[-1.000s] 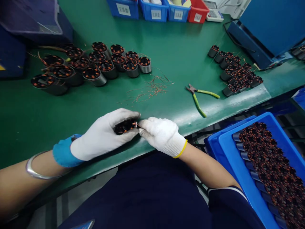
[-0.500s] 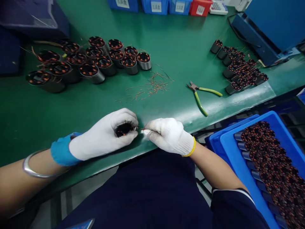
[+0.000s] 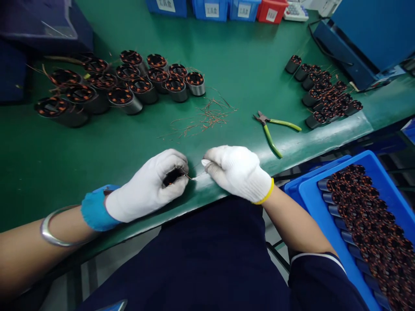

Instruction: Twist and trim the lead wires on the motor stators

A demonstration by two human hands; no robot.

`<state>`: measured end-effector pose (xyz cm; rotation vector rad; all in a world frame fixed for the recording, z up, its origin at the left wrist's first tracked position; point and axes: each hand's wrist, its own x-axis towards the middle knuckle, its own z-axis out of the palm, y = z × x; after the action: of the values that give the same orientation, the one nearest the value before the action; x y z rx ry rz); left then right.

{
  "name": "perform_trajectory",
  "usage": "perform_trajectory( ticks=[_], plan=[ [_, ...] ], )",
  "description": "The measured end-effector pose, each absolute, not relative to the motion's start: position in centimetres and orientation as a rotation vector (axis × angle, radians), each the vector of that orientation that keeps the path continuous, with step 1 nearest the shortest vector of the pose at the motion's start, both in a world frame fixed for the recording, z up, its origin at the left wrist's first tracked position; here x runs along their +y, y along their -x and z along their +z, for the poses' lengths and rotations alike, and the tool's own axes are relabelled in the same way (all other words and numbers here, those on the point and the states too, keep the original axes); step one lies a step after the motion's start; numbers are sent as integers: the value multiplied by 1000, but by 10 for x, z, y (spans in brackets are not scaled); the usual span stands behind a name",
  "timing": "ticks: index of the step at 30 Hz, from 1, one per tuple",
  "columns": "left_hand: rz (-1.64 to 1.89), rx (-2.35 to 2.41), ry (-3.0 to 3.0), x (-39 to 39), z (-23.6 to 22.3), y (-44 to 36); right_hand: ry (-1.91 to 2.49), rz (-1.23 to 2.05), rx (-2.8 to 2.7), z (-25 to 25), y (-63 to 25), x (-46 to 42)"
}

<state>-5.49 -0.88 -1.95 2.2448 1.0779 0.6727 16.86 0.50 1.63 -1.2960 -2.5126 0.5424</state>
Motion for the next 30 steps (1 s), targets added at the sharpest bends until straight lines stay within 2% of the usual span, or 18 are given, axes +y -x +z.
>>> perform_trajectory(
  ticks=[4,6,11,14,18,24,30],
  plan=[
    [743,1113,-2212,-10,-19,51,1187,766,-2314,27,-172,31],
    [775,1125,-2209,-11,-18,49,1222,976,-2240,31,-167,43],
    [756,1217,-2184,-12,-17,48,1304,2080,-2117,18,-139,59],
    [729,1235,-2171,-13,-19,48,1297,2437,-1807,8,-128,54],
    [725,1232,-2148,-13,-16,50,1283,2504,-1644,7,-126,44],
    [617,1065,-1991,-13,-12,63,1306,2306,-1671,9,-129,32],
    [760,1009,-1477,-6,-7,73,1090,2148,-1575,3,-145,12]
  ],
)
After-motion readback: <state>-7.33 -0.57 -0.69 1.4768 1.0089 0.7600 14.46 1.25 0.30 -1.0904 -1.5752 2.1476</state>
